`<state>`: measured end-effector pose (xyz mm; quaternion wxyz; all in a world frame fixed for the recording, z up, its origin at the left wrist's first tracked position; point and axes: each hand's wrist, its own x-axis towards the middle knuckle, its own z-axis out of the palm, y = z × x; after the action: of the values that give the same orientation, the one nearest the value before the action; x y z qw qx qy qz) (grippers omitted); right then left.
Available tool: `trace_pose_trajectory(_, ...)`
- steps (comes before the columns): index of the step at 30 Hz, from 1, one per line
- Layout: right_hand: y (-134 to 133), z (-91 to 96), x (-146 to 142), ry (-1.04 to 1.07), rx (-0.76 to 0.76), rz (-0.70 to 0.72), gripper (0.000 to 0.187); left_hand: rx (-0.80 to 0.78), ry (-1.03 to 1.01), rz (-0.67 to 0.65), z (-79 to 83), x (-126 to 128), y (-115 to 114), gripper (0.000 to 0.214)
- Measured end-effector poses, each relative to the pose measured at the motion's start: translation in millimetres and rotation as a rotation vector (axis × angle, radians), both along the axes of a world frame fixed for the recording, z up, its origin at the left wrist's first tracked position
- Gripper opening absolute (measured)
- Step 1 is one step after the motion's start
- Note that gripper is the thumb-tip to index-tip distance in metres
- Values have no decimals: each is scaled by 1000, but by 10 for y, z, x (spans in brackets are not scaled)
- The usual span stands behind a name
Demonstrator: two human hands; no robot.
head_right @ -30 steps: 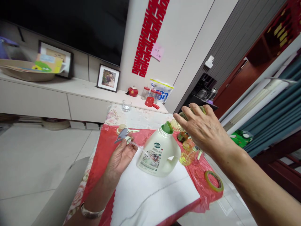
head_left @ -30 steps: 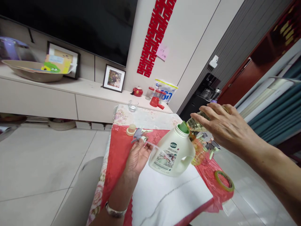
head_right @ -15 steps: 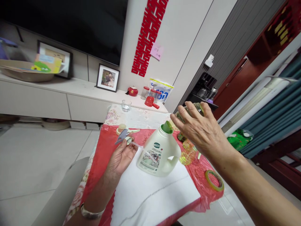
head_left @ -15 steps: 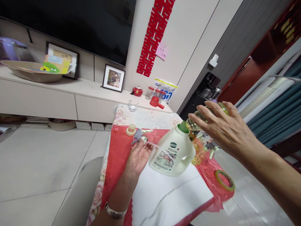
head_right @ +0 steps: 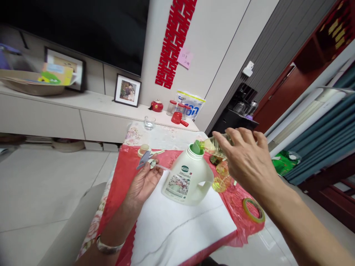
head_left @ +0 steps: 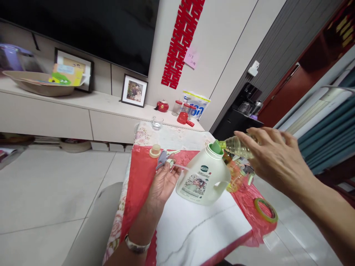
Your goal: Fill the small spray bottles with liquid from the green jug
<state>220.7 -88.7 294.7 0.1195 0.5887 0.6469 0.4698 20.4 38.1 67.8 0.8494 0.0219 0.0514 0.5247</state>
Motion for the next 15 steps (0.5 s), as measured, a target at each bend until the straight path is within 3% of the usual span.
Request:
trace_pose_trajectory(4,-275,-154,132,334,6,43,62,-33,-8,21,46,-6,-10,27)
trace_pose_trajectory(7,-503,-389,45,577,-68,124,61,-52,-20,27,81,-8,-20,22)
trace_pose_trajectory(12,-712,-888,-189,571,-125,130,60,-85,-45,39,90,-12,-30,19)
trace_pose_trajectory(15,-738,-1060,-239,527,-111,98,58,-43,-34,35,72,-12,-33,23)
